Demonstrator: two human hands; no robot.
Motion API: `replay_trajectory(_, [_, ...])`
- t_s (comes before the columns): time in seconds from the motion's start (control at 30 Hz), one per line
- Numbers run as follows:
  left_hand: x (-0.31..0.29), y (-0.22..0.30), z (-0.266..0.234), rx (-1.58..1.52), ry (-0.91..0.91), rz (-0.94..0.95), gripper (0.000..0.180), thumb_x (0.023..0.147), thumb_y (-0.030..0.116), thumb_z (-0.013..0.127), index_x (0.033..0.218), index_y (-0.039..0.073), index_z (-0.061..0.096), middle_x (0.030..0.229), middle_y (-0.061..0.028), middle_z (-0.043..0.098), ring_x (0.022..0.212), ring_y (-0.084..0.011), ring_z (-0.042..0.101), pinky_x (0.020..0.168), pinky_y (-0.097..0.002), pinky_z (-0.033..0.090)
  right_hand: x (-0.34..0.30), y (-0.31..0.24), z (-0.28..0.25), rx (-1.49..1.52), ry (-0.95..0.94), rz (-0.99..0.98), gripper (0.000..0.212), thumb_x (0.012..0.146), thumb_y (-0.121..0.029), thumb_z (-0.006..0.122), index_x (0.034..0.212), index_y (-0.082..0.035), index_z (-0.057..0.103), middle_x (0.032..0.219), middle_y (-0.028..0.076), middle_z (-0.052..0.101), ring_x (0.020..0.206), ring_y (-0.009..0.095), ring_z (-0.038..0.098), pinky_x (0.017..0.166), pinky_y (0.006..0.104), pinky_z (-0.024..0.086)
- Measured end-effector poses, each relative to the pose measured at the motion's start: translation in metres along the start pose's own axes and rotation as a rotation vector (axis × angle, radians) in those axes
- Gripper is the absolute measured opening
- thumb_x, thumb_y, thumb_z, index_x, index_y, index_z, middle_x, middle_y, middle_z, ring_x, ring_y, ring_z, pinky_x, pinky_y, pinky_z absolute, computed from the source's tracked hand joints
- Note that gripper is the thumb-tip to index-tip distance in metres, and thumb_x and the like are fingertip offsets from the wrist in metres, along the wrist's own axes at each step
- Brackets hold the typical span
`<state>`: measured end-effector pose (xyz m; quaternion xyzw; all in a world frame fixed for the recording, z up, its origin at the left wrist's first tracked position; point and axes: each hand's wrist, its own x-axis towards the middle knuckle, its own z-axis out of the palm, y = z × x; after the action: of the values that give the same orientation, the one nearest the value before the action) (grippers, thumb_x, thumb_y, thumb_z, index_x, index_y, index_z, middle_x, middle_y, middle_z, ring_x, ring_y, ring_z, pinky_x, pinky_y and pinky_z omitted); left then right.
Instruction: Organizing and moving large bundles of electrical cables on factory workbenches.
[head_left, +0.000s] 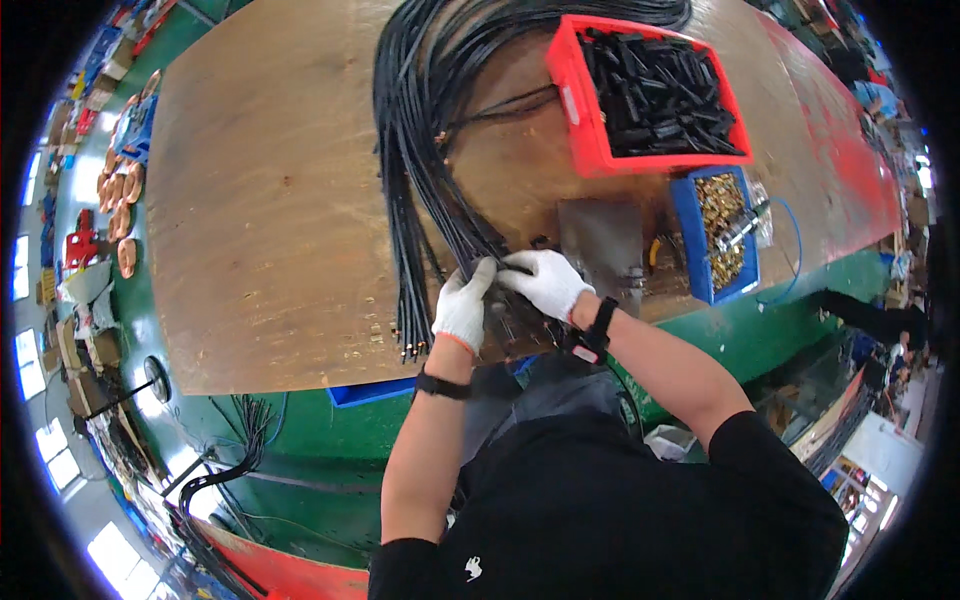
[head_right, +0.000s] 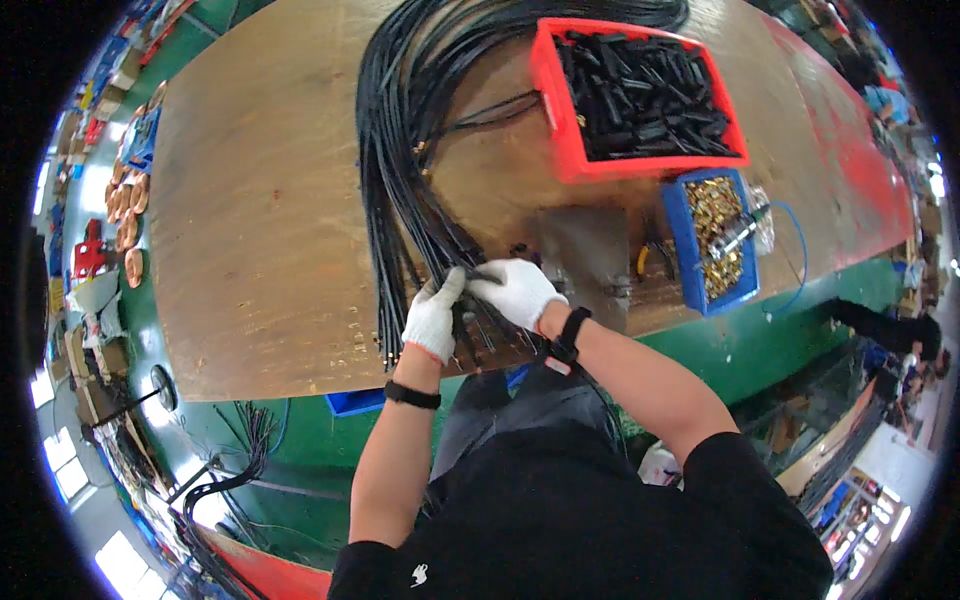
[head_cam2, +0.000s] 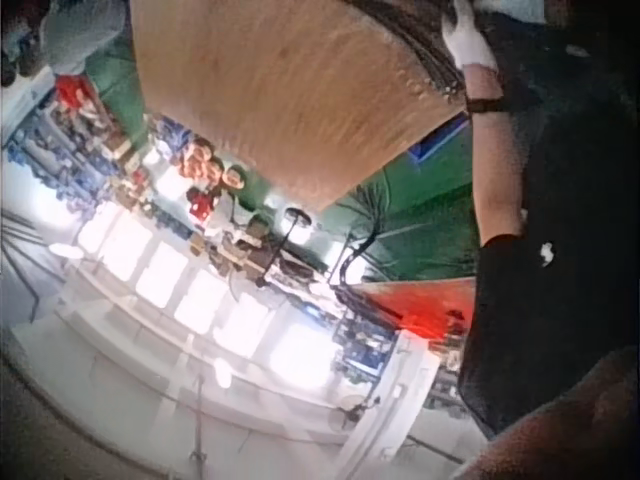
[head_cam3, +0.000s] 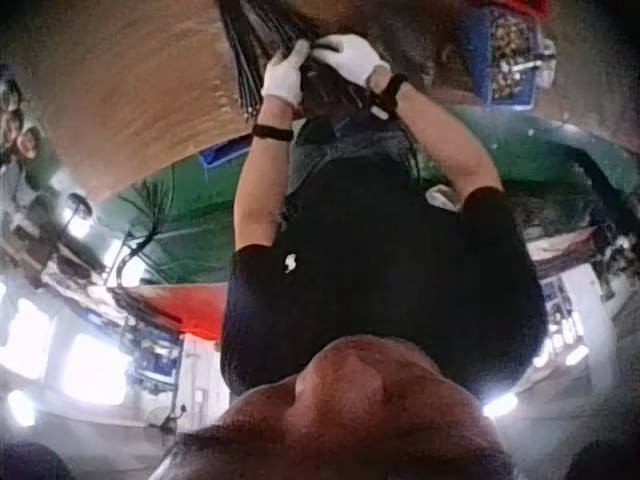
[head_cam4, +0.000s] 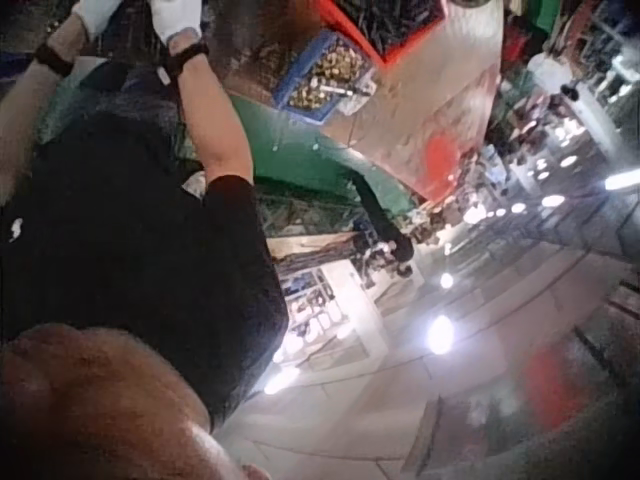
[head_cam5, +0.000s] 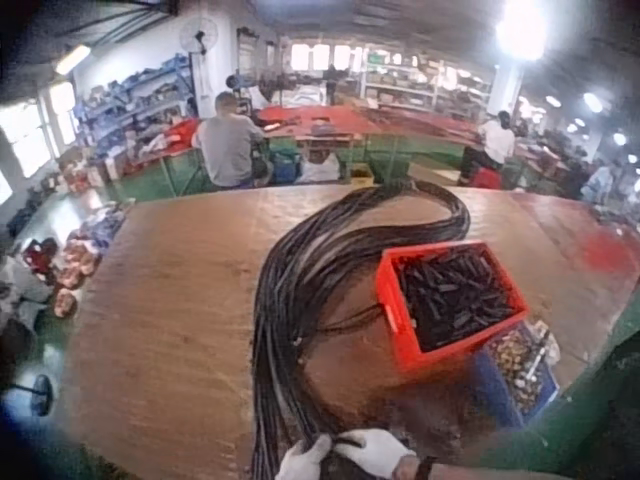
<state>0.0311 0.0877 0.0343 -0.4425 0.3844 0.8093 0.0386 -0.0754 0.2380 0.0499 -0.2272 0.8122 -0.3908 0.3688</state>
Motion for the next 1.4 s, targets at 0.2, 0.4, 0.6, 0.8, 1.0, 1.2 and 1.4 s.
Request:
replay_trajectory(0.2, [-0.011, 0.007, -0.048, -0.149, -0.005, -0.012, 0.029, 0.111, 0.035, 0.063, 0.122, 0.01, 0.07, 0.093, 0.0004, 0.071, 0.074, -0.0126, 0.065, 0.063, -0.0306, 0.054, 0.067, -0.039, -0.011, -0.111, 0.235, -0.133, 0.055, 0.1, -0.049, 0.066, 0.126, -0.001, 0.075, 0.126, 0.025, 0.075, 0.121, 0.042, 0.07, 0.105, 0.0473, 0.054])
replay_trajectory(0.4, [-0.019, 0.007, -0.06, -0.208, -0.1, -0.045, 0.025, 0.113, 0.026, 0.06, 0.132, 0.011, 0.065, 0.095, -0.0033, 0.07, 0.073, -0.0169, 0.064, 0.064, -0.0331, 0.055, 0.001, -0.044, -0.18, -0.477, 0.257, -0.22, 0.04, 0.102, -0.042, 0.066, 0.12, -0.009, 0.077, 0.12, 0.017, 0.077, 0.114, 0.038, 0.072, 0.101, 0.0464, 0.057])
replay_trajectory(0.6, [-0.039, 0.033, -0.027, 0.135, -0.065, 0.096, 0.019, 0.111, 0.024, 0.059, 0.12, 0.01, 0.068, 0.091, -0.0033, 0.067, 0.073, -0.0161, 0.061, 0.062, -0.0325, 0.052, 0.006, 0.015, -0.362, -0.839, 0.308, -0.125, 0.08, 0.081, -0.048, 0.081, 0.149, -0.01, 0.06, 0.143, 0.025, 0.065, 0.132, 0.043, 0.063, 0.114, 0.0496, 0.051])
replay_trajectory(0.8, [-0.035, 0.011, 0.013, 0.03, 0.066, -0.136, 0.023, 0.11, 0.033, 0.059, 0.111, 0.011, 0.067, 0.088, -0.0037, 0.065, 0.078, -0.024, 0.058, 0.073, -0.0415, 0.052, 0.07, 0.048, -0.34, -0.847, 0.104, 0.089, 0.097, 0.066, -0.039, 0.09, 0.156, -0.029, 0.054, 0.151, 0.021, 0.054, 0.133, 0.05, 0.057, 0.106, 0.0606, 0.056])
replay_trajectory(1.0, [0.003, -0.01, 0.02, -0.054, 0.052, -0.247, 0.027, 0.112, 0.034, 0.057, 0.106, 0.012, 0.071, 0.093, -0.0043, 0.07, 0.084, -0.0268, 0.064, 0.077, -0.0431, 0.055, 0.056, 0.063, -0.336, -0.886, 0.148, -0.025, 0.068, 0.078, -0.022, 0.081, 0.144, -0.033, 0.065, 0.139, 0.012, 0.065, 0.125, 0.045, 0.063, 0.096, 0.0555, 0.061])
replay_trajectory(1.2, [0.013, -0.009, 0.029, -0.062, 0.032, -0.067, 0.018, 0.108, 0.028, 0.063, 0.112, 0.011, 0.067, 0.09, -0.0047, 0.068, 0.07, -0.0212, 0.062, 0.065, -0.0373, 0.054, 0.054, 0.074, -0.349, -0.882, 0.19, -0.094, 0.052, 0.082, -0.029, 0.075, 0.133, -0.026, 0.072, 0.133, 0.017, 0.067, 0.12, 0.043, 0.067, 0.098, 0.0552, 0.059])
replay_trajectory(1.4, [-0.005, 0.001, 0.045, -0.11, 0.071, -0.031, 0.02, 0.111, 0.028, 0.06, 0.115, 0.009, 0.065, 0.087, -0.004, 0.066, 0.069, -0.0188, 0.06, 0.062, -0.0361, 0.053, 0.065, 0.089, -0.378, -0.344, 0.49, -0.116, 0.058, 0.078, -0.031, 0.082, 0.132, -0.013, 0.069, 0.124, 0.021, 0.074, 0.112, 0.038, 0.072, 0.102, 0.0441, 0.056])
